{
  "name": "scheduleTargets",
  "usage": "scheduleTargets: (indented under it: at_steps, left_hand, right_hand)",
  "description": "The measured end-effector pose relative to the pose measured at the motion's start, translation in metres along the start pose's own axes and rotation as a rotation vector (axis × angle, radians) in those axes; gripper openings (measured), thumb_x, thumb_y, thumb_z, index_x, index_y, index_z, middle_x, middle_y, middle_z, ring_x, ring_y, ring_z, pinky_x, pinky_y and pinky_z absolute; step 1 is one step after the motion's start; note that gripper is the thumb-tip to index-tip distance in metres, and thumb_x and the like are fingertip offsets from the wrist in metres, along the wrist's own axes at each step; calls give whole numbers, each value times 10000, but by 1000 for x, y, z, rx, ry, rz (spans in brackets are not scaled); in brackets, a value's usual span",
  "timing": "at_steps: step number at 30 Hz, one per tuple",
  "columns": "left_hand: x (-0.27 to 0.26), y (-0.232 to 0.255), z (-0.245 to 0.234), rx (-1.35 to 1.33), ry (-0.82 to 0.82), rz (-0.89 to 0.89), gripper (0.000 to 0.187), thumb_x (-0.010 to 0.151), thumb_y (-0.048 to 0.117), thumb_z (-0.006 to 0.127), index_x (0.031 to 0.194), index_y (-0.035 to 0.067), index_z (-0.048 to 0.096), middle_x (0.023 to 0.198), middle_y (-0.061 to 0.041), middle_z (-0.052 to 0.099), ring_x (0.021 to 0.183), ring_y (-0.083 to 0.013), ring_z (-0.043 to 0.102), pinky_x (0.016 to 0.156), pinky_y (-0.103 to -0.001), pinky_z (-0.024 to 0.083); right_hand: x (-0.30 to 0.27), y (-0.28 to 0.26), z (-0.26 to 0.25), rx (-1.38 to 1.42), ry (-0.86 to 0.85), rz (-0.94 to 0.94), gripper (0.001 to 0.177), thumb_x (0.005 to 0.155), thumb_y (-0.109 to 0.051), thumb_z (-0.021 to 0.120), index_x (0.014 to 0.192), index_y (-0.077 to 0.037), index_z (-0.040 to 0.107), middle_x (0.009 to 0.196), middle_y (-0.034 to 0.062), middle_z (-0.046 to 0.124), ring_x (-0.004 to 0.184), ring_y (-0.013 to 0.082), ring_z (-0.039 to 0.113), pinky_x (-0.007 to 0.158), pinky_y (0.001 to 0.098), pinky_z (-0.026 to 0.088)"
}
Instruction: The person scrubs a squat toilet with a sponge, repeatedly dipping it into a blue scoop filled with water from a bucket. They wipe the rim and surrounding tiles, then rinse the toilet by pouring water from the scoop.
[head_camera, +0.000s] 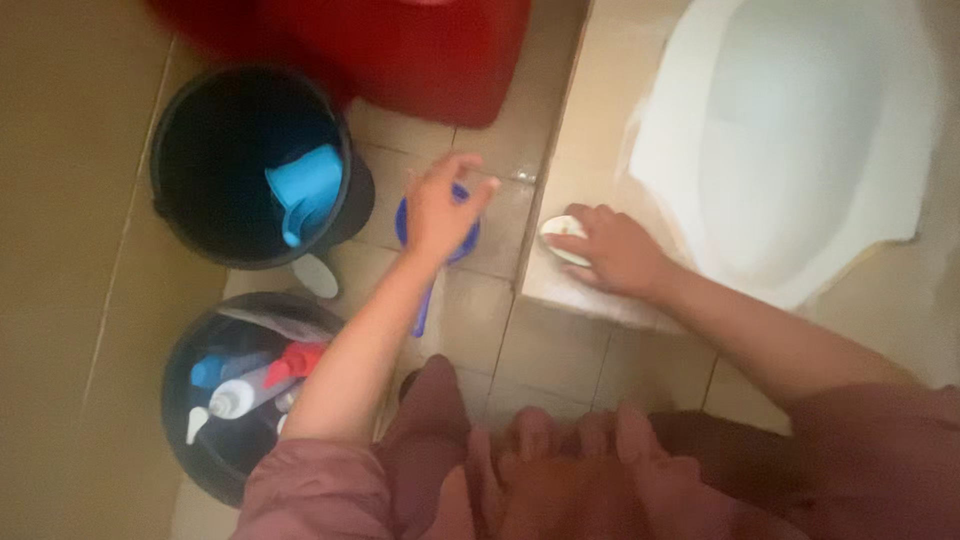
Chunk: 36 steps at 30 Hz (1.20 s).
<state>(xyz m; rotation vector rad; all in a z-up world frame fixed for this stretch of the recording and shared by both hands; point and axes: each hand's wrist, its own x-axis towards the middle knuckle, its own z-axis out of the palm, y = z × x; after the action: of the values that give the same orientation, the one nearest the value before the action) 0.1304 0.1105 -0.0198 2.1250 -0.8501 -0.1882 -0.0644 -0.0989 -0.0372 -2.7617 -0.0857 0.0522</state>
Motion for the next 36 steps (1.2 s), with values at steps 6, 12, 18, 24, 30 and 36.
scheduleTargets:
  at_steps: [6,12,18,24,30,36]
  left_hand:
    - [22,-12,-2,-85,-29,9,394,854,303,795,1164,93,671,1104,-88,740,1052,-222,733,902,-372,565]
    - [54,-6,33,-136,-88,84,379,876,291,817,1167,91,679,1185,-87,720,1081,-224,701,916,-385,550]
    - [64,-6,66,-165,-162,177,355,891,294,827,1168,120,688,1184,-70,727,1075,-218,699,915,-377,542]
    - [60,15,91,-207,-187,345,365,866,224,839,1174,110,679,1142,-69,736,1037,-228,696,933,-366,552]
    - [48,35,89,-64,-297,632,378,839,206,848,1154,87,676,1272,-124,689,1188,-336,631,1028,-449,467]
    - [25,69,108,153,-419,631,421,781,243,860,1143,98,702,1335,-151,639,1259,-392,548,1044,-527,399]
  right_hand:
    - [20,24,-27,-15,259,401,545,947,-376,652,1459,-196,595,1492,297,451,1280,483,513,1004,561,462]
    - [-2,-72,32,-112,170,174,541,831,-385,739,1339,-222,649,1431,302,477,1145,456,563,896,529,514]
    - [-64,-38,11,-59,148,327,492,924,-332,723,1399,-235,634,1439,261,510,1113,417,599,888,510,537]
    - [-63,-88,34,-27,120,356,487,924,-363,687,1394,-260,607,1446,238,499,1141,412,587,928,517,509]
    - [-173,-20,10,-63,48,670,506,960,-428,625,1432,-250,592,1470,266,470,1358,437,477,1089,544,427]
    - [-210,-9,15,-74,227,852,547,951,-427,642,1432,-167,619,1413,301,531,1345,478,472,1098,549,419]
